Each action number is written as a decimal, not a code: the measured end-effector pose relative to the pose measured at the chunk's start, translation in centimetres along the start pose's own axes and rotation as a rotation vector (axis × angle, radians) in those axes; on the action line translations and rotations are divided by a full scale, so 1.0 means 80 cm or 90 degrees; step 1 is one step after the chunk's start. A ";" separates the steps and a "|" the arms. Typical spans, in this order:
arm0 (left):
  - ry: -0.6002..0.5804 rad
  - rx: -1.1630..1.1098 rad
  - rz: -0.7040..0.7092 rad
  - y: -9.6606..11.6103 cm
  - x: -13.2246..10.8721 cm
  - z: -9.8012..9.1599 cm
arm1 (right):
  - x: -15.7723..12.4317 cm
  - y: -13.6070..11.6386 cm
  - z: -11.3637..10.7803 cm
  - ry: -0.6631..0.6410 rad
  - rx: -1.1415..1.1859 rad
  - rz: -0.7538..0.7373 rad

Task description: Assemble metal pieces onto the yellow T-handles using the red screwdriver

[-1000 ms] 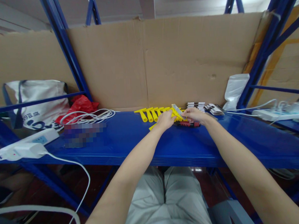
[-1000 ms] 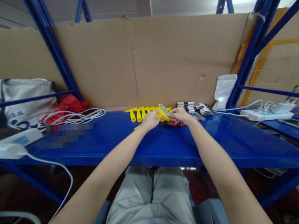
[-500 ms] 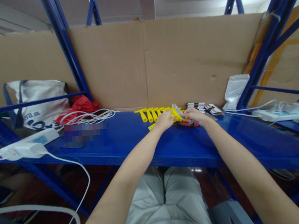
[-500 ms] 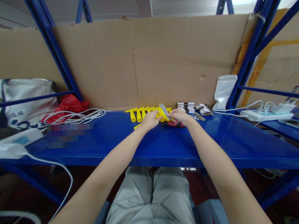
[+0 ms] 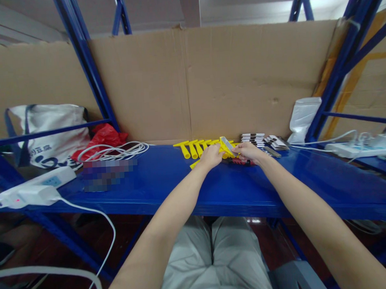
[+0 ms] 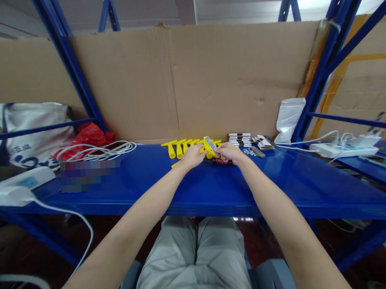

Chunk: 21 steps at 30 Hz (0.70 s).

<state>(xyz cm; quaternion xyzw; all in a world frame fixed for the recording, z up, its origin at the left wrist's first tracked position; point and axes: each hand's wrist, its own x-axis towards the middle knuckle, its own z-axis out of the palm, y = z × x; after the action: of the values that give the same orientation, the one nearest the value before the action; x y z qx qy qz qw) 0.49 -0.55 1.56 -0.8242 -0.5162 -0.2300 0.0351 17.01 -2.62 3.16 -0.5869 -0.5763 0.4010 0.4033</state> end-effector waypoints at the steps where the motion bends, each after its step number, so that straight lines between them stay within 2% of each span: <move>1: -0.001 0.003 0.004 0.000 0.000 0.000 | 0.000 0.000 0.000 0.003 0.001 0.002; 12: -0.001 0.045 0.058 0.004 0.011 -0.021 | 0.001 -0.003 0.000 0.021 0.087 -0.010; 21: 0.022 0.031 0.023 0.001 -0.008 -0.006 | 0.006 0.003 0.002 0.000 0.054 -0.018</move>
<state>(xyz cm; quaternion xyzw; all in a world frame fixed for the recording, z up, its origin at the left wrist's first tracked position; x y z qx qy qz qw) 0.17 -1.30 1.75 -0.8285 -0.5058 -0.2305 0.0683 16.92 -2.10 2.87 -0.5612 -0.5668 0.4192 0.4337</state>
